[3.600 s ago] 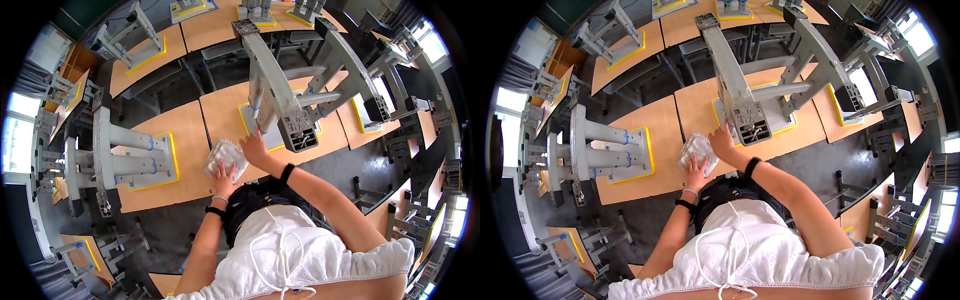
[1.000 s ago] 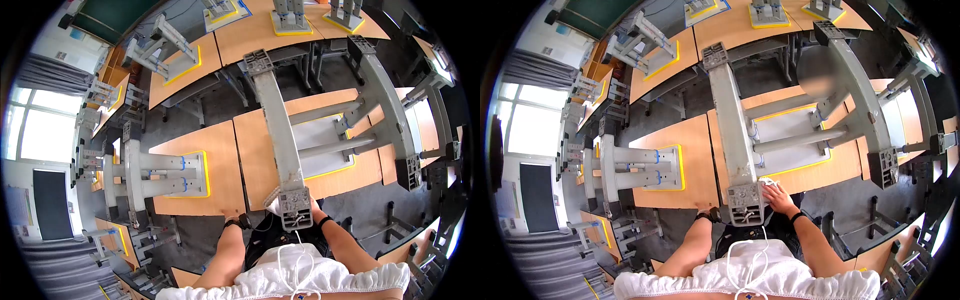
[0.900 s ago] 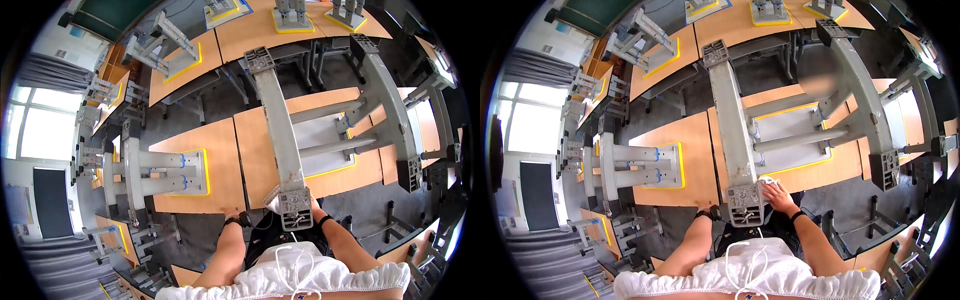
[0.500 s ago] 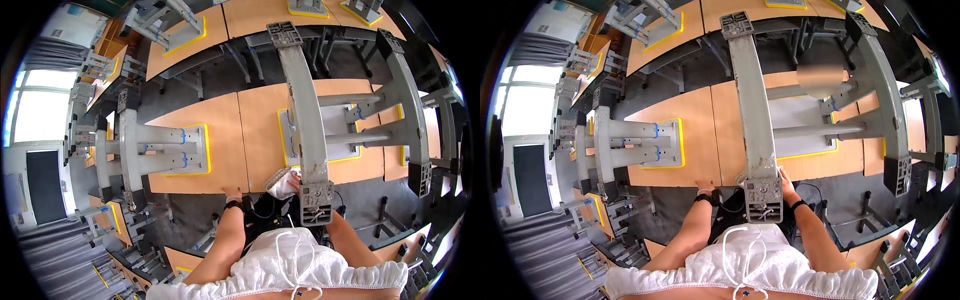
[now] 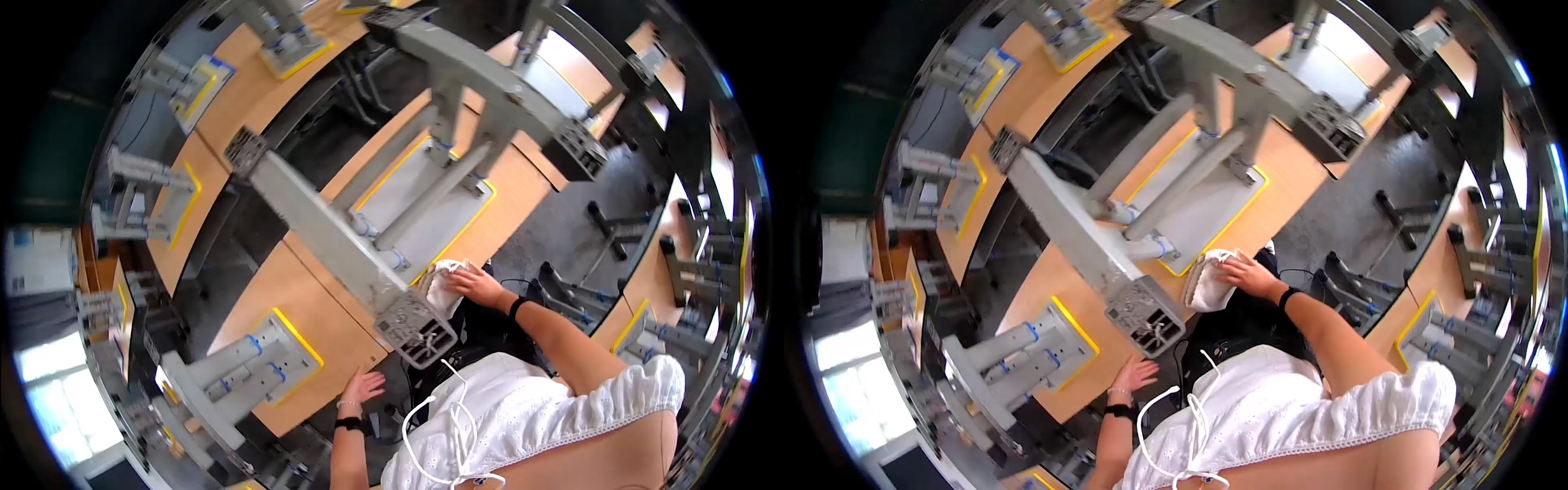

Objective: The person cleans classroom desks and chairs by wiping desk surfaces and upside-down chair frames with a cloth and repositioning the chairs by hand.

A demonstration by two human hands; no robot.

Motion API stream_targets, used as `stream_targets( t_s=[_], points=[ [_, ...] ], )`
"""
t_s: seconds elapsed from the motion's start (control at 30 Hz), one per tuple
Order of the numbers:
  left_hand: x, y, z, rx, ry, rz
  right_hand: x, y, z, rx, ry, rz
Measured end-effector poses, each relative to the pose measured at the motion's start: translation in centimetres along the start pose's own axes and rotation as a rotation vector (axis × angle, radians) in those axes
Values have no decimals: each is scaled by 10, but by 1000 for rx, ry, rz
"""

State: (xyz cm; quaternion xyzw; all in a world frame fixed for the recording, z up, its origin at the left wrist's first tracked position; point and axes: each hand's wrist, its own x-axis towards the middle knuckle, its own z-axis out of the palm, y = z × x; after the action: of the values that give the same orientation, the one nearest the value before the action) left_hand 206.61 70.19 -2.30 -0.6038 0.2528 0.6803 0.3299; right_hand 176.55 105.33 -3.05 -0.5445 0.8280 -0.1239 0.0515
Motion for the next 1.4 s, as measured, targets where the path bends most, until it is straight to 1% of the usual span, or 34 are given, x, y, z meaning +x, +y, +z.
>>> stream_targets(
  t_s=[0.07,0.2,0.23,0.33,0.37,0.43,0.53,0.63,0.67,0.77,0.8,0.9,0.93,0.97,1.03,1.1,1.13,1.17,1.2,1.23,1.3,1.33,1.37,1.4],
  points=[
    [-38,18,19,486,-106,29,-10,15,-12,0,21,63],
    [-40,42,75,1037,145,248,-19,48,-32,-49,35,125],
    [-37,45,92,1090,154,310,-21,54,-38,-42,38,132],
    [-21,63,157,1094,72,552,-32,70,-44,-15,62,156],
    [1,70,170,1082,0,618,-36,79,-45,-8,72,161],
    [10,72,213,1019,-72,715,-46,96,-45,2,119,181],
    [31,70,261,1134,-43,744,-65,126,-49,9,154,267],
    [35,63,316,1267,-47,754,-91,162,-62,0,142,368],
    [31,60,338,1290,22,837,-100,177,-66,76,126,416],
    [10,52,418,1338,214,1080,-132,216,-78,53,160,552],
    [6,51,440,1330,201,1109,-140,227,-83,46,173,568],
    [-5,49,504,1285,105,1185,-153,254,-103,294,3,587],
    [-9,47,521,1311,80,1252,-154,259,-103,291,13,561],
    [-14,45,536,1329,58,1319,-151,260,-108,210,-6,558],
    [-19,42,555,1388,23,1423,-143,262,-118,320,-126,621],
    [-29,48,567,1498,-1,1502,-133,266,-123,374,-195,566],
    [-36,52,571,1527,-5,1471,-130,267,-125,413,-206,551],
    [-36,58,573,1522,3,1487,-126,266,-130,456,-212,542],
    [-36,62,573,1526,3,1497,-126,269,-137,480,-191,535],
    [-35,68,574,1531,-5,1513,-131,277,-120,470,-89,503],
    [-27,78,574,1503,26,1437,-141,279,-172,538,-75,637],
    [-23,82,576,1481,44,1394,-151,290,-176,523,-30,670],
    [-21,85,580,1499,58,1412,-164,301,-179,512,5,696],
    [-20,87,582,1512,82,1424,-174,309,-196,453,12,779]
  ],
)
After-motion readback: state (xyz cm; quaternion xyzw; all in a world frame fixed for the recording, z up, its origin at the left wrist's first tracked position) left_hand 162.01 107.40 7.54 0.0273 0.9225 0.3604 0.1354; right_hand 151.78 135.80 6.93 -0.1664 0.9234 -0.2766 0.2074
